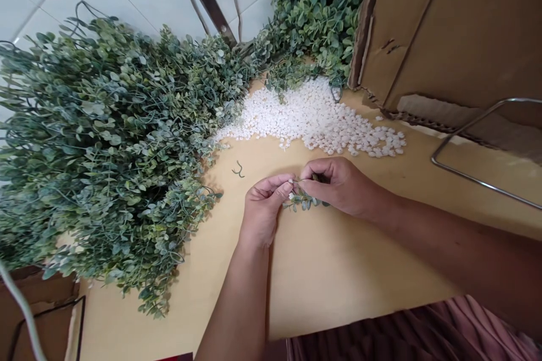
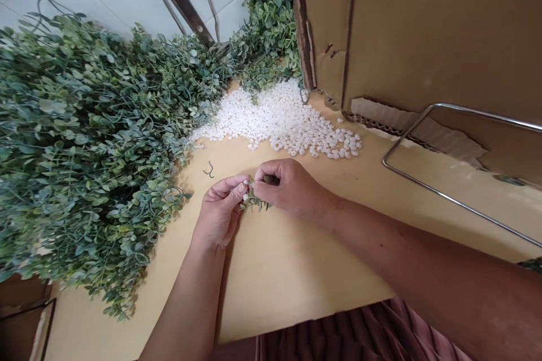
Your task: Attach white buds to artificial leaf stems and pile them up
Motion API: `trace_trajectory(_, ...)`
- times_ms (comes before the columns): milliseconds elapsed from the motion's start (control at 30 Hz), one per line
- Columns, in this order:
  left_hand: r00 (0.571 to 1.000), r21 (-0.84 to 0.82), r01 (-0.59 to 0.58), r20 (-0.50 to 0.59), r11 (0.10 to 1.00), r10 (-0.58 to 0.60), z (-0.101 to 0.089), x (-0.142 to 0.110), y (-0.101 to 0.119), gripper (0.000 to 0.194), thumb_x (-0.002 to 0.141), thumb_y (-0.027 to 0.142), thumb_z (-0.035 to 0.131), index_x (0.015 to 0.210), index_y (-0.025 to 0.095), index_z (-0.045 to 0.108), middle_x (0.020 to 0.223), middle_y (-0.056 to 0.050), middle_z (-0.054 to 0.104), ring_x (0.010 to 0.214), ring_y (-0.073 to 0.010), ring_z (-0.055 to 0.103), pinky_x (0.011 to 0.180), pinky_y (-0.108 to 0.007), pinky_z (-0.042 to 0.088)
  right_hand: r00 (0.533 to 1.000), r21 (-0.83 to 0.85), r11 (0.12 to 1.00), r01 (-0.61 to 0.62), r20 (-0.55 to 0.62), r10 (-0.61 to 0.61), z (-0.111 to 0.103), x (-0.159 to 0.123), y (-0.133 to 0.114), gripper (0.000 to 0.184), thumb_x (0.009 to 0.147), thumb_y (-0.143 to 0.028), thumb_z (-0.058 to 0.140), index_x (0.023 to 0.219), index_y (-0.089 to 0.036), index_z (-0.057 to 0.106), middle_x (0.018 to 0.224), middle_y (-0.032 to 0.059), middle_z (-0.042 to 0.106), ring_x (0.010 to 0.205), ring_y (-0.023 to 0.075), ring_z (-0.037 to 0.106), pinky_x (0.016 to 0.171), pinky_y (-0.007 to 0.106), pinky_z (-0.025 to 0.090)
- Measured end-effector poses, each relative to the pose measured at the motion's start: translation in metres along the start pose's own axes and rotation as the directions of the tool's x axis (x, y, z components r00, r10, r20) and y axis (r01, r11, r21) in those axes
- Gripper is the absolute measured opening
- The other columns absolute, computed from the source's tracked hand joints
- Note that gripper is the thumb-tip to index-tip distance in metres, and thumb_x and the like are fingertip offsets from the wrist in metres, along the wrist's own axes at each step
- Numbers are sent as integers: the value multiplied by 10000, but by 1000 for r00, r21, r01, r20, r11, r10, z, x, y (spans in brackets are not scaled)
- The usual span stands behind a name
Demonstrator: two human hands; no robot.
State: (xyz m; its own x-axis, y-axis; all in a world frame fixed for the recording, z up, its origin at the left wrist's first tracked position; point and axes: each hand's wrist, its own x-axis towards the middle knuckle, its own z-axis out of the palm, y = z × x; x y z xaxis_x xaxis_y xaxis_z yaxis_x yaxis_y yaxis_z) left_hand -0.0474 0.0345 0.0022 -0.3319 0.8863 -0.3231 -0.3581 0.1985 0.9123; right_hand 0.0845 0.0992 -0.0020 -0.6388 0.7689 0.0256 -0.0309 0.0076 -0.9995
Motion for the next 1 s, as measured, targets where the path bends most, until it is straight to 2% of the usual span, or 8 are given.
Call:
trace_trajectory(800,1000,-32,21,7,999,-21,2,2,1,268,442,261,843,661,169,719,524,19,658,468,-57,556,519,-176,458,1000,-47,999,-18,-25,17,0,-2,2,149,673,-178,522,530,-151,490,453,-65,383,444,41,319,398,173,242)
trace_trajectory(1000,1000,7,12,23,1000,-12,1,2,-1,240,469,258,835,659,175,715,551,9,677,518,-75,593,583,-201,488,1000,-44,999,-20,-16,19,1,-3,3,164,685,-187,534,531,-152,490,455,-61,400,432,40,336,387,167,258)
